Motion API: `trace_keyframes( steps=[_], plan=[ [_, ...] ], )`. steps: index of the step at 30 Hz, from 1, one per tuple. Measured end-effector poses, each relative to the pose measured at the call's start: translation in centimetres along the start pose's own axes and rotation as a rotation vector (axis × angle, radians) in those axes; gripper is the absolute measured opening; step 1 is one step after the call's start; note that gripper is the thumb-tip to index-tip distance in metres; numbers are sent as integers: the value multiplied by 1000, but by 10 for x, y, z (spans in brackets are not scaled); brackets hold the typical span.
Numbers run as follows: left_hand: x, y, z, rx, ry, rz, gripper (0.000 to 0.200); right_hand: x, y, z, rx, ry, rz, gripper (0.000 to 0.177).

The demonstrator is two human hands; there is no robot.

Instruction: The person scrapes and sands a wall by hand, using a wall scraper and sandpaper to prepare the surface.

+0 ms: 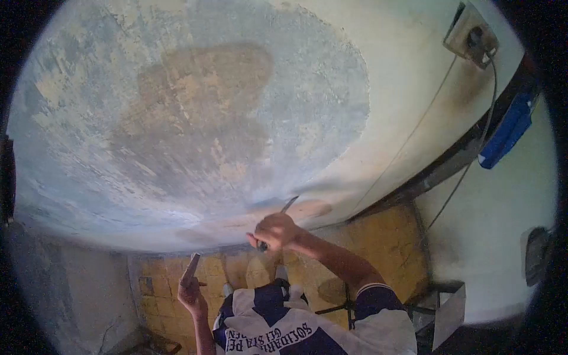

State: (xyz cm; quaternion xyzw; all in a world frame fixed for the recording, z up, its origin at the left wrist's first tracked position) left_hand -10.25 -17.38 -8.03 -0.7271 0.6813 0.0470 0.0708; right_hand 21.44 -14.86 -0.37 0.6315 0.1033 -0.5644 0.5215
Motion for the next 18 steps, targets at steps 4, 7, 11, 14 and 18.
trace_keyframes(
  steps=[4,7,11,14,18],
  plan=[
    [5,-12,4,31,15,-53,20,0,9,55,-4,317,180,38],
    [6,-26,-3,-16,7,-34,21,4,13,15,79,322,130,32],
    [6,-40,-11,-18,23,-30,22,7,5,40,35,433,178,27],
    [10,-41,-4,-31,33,-44,22,3,8,25,7,333,206,29],
    [14,-40,2,-13,11,-32,21,11,1,37,57,402,237,32]
  ],
)
Point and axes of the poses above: each hand's wrist, its own x-axis away from the middle knuckle, its own y-axis out of the back of the hand, z = x × y, the point moved 3 cm from there along -x, towards the middle knuckle, and after that the axes turned 1 degree about -y, right-handed, at the moved point
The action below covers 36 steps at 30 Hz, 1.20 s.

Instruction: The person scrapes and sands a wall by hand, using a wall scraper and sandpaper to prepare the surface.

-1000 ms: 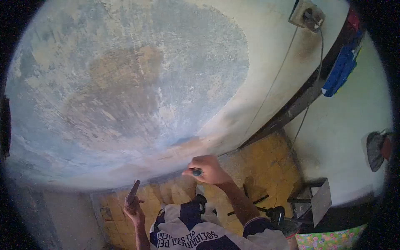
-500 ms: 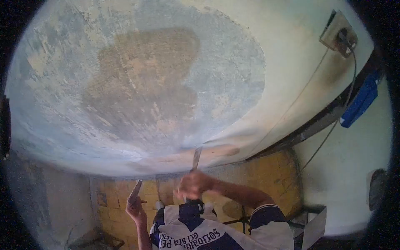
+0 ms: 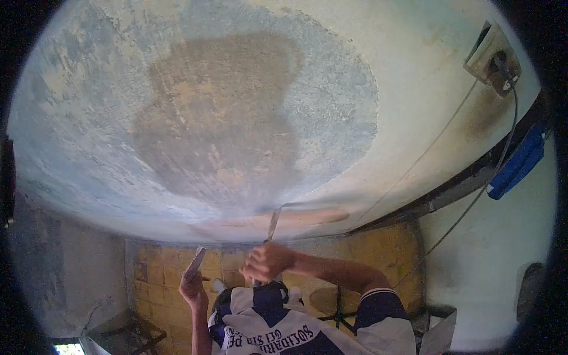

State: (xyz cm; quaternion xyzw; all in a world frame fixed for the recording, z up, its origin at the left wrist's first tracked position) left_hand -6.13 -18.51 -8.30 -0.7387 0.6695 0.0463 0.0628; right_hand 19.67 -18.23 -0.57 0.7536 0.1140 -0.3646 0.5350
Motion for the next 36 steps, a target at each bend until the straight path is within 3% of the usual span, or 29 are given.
trace_keyframes(
  steps=[2,4,6,9,13,15,17,20,23,24,27,31,36],
  plan=[
    [-2,-2,-3,-12,11,-10,21,-13,8,23,-55,64,-2,33],
    [0,-1,-4,-11,45,-18,21,-2,1,6,-209,23,-59,30],
    [0,-4,-7,26,32,-28,21,9,3,-23,-94,-130,19,23],
    [2,-2,-3,12,16,-20,20,-6,2,8,-47,66,24,18],
    [2,-2,-5,-14,17,-42,18,-4,2,23,-65,142,55,16],
    [3,-4,-9,75,13,-27,17,18,-6,-22,5,-88,109,17],
    [4,-7,-10,97,3,-27,17,10,-15,0,-161,-60,-5,19],
    [5,-5,-7,54,-19,-34,17,-24,5,45,-236,170,-6,31],
    [6,-1,-7,28,-30,-45,16,-3,-16,19,-66,134,-11,32],
    [6,-3,-16,-26,-23,-52,15,18,-27,-12,-98,-40,-12,26],
    [10,1,-14,-70,-29,-49,15,6,-35,21,-95,61,-15,8],
    [12,6,-15,-6,-26,-88,14,-6,-29,48,-129,156,70,10],
    [12,15,-4,-89,-13,-85,14,14,-47,25,-41,49,58,15]
  ],
)
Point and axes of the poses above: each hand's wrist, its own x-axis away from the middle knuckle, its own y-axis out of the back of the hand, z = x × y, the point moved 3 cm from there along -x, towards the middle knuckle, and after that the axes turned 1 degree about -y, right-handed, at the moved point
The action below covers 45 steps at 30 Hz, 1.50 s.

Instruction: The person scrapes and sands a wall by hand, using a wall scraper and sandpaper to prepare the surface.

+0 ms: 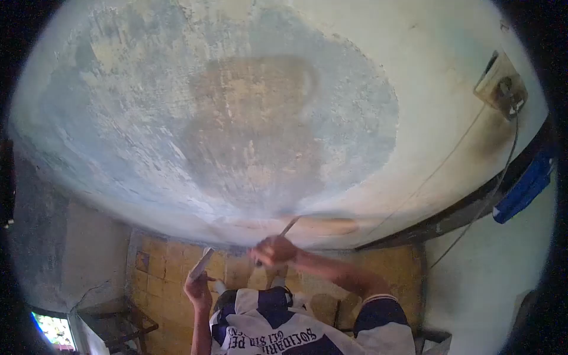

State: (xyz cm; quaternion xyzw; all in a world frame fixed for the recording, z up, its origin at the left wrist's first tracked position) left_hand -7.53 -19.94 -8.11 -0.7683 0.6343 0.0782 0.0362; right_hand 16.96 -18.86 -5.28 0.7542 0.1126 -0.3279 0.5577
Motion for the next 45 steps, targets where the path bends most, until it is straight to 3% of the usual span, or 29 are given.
trace_keyframes(
  steps=[4,6,8,12,15,18,20,23,24,27,28,31,34,37,38,41,42,43,44,45],
  plan=[
    [1,-8,-9,35,24,-13,16,-8,3,-3,-6,46,-75,23],
    [0,-5,1,15,12,31,17,7,-19,-19,-18,-32,-41,11],
    [0,-5,4,36,20,23,17,0,-17,-17,-48,-55,-30,24],
    [-1,0,4,114,24,-6,17,-25,-4,12,-22,-3,-90,28],
    [-2,1,2,108,14,-8,17,19,-30,-49,6,-237,13,25],
    [-7,5,-4,19,2,2,17,22,-35,-20,4,-140,66,9],
    [-4,5,-3,8,12,3,16,7,-22,2,-26,-15,74,23],
    [-9,4,1,73,14,16,17,20,-43,-10,-30,-56,110,20],
    [-9,4,3,83,12,27,17,25,-38,-32,58,-166,87,12],
    [-8,4,-2,-8,56,36,17,7,-41,-18,8,-103,37,9],
    [-10,4,-3,-57,75,33,17,-4,-33,-9,15,-56,-71,36],
    [-11,4,-1,25,34,7,18,-12,-26,-5,-40,25,-103,23],
    [-9,10,13,111,22,28,20,33,-43,-53,-24,-321,28,5],
    [-11,10,7,83,11,26,20,17,-32,-23,-34,-103,76,6],
    [-11,10,11,94,21,18,21,2,-25,-10,-42,-1,-5,4],
    [-11,11,21,92,66,18,23,-6,-20,-20,-3,-3,-53,4],
    [-13,9,23,77,73,21,24,14,-36,-46,58,-54,-67,6],
    [-13,10,25,57,79,26,24,26,-37,-62,-36,-363,-13,16],
    [-13,12,32,188,-17,79,26,44,-47,-70,-176,-606,2,11],
    [-16,10,26,217,21,95,25,51,-49,-64,-165,-660,128,12]
  ],
)
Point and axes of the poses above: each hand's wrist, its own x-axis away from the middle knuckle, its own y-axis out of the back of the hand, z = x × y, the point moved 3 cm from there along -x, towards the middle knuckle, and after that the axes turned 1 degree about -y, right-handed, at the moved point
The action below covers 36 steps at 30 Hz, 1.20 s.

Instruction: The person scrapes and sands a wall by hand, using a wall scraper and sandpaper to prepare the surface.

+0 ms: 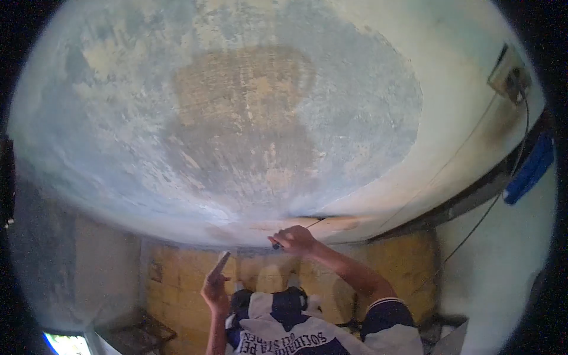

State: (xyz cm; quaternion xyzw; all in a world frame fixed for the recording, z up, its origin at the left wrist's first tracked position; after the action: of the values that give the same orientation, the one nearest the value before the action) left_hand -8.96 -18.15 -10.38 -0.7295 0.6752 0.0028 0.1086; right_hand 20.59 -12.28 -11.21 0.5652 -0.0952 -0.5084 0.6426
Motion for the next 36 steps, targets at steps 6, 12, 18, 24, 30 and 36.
trace_keyframes(
  steps=[6,12,18,24,30,36],
  plan=[
    [-21,16,-4,-493,320,364,26,48,-26,57,-153,-475,-16,34],
    [-54,17,-11,-220,207,558,28,61,-9,102,-226,-701,-122,35],
    [-103,60,26,87,208,649,29,82,38,161,-337,-962,-1270,32],
    [-112,66,8,21,159,804,32,108,-52,196,-977,-1392,-1408,25],
    [-120,79,-8,79,172,827,29,-6,7,160,-1114,-1180,-1383,34],
    [-130,120,-3,59,90,773,27,-46,18,131,-811,-1289,-1437,31]
  ],
)
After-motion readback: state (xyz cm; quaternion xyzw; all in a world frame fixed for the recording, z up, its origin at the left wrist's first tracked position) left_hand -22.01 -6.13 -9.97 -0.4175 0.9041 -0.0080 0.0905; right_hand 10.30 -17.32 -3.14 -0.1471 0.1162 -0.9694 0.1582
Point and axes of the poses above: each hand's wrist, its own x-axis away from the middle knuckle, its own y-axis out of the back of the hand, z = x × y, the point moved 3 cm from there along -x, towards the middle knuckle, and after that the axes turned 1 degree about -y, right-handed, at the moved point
